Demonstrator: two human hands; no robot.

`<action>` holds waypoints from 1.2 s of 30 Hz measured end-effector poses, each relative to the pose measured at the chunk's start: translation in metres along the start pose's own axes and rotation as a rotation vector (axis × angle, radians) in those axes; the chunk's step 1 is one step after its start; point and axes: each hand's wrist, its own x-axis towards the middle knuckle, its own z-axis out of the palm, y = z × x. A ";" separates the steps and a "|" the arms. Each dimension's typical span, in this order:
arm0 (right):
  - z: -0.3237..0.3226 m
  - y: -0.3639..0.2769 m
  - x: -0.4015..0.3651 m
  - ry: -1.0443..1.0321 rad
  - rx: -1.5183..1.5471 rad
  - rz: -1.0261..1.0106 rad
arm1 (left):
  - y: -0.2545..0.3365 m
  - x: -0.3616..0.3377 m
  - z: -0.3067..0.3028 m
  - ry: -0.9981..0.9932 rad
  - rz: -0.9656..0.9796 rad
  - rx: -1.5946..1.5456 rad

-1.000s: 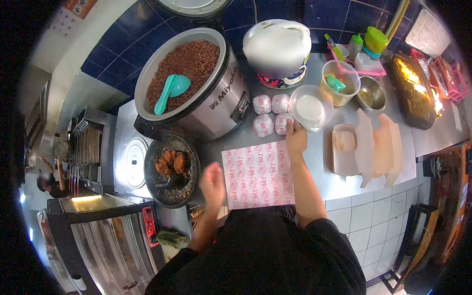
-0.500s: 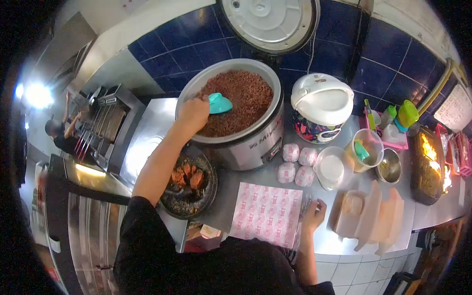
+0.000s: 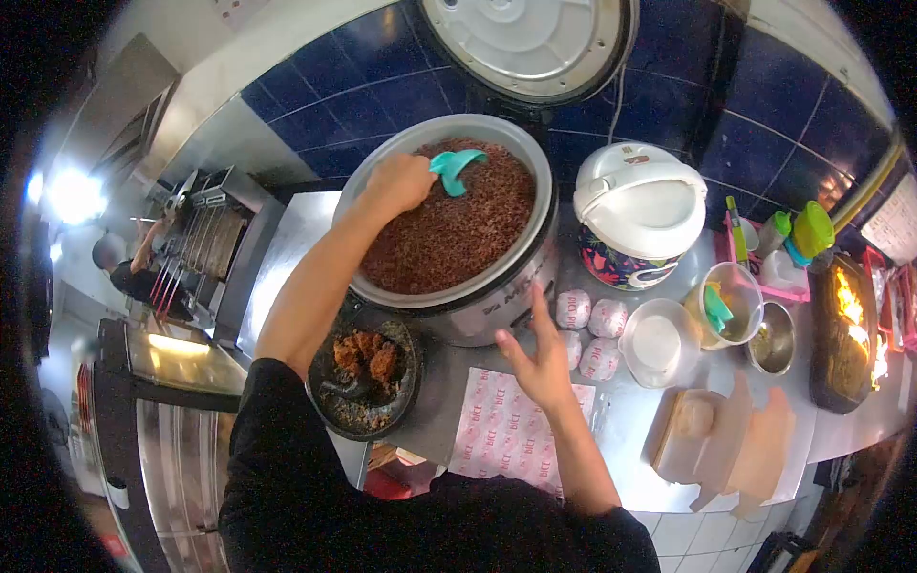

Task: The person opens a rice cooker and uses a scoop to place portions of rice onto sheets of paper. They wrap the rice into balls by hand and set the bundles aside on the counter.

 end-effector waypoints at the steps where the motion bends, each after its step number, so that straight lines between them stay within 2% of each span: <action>1: 0.004 -0.003 0.003 -0.009 0.006 0.001 | 0.000 -0.002 0.003 -0.004 -0.010 0.002; 3: 0.006 -0.014 0.005 -0.123 0.005 0.099 | 0.000 -0.006 0.007 0.008 0.019 -0.087; 7: 0.006 -0.009 0.005 -0.103 -0.002 0.089 | 0.004 -0.015 0.010 0.045 0.064 -0.125; 9: 0.007 -0.011 0.005 -0.106 -0.001 0.090 | 0.006 -0.016 0.008 -0.024 0.140 -0.089; 12: 0.005 -0.010 0.006 -0.105 -0.013 0.088 | 0.006 -0.028 0.005 -0.025 0.192 -0.115; 19: 0.010 -0.007 0.005 -0.066 -0.045 0.057 | 0.018 -0.061 -0.002 -0.037 0.223 -0.142; 22: 0.007 -0.017 0.006 -0.093 -0.025 0.131 | 0.026 -0.072 -0.005 -0.070 0.262 -0.126; 26: 0.003 -0.004 0.006 -0.147 -0.064 0.096 | 0.031 -0.091 -0.016 -0.097 0.285 -0.123; 29: 0.003 -0.002 0.006 -0.148 -0.056 0.102 | 0.031 -0.104 -0.018 -0.063 0.346 -0.159; 32: 0.002 -0.001 0.006 -0.168 -0.065 0.109 | 0.027 -0.121 -0.028 -0.132 0.322 -0.194; 36: -0.002 0.006 0.008 -0.168 -0.024 0.114 | 0.006 -0.125 -0.029 -0.188 0.426 -0.258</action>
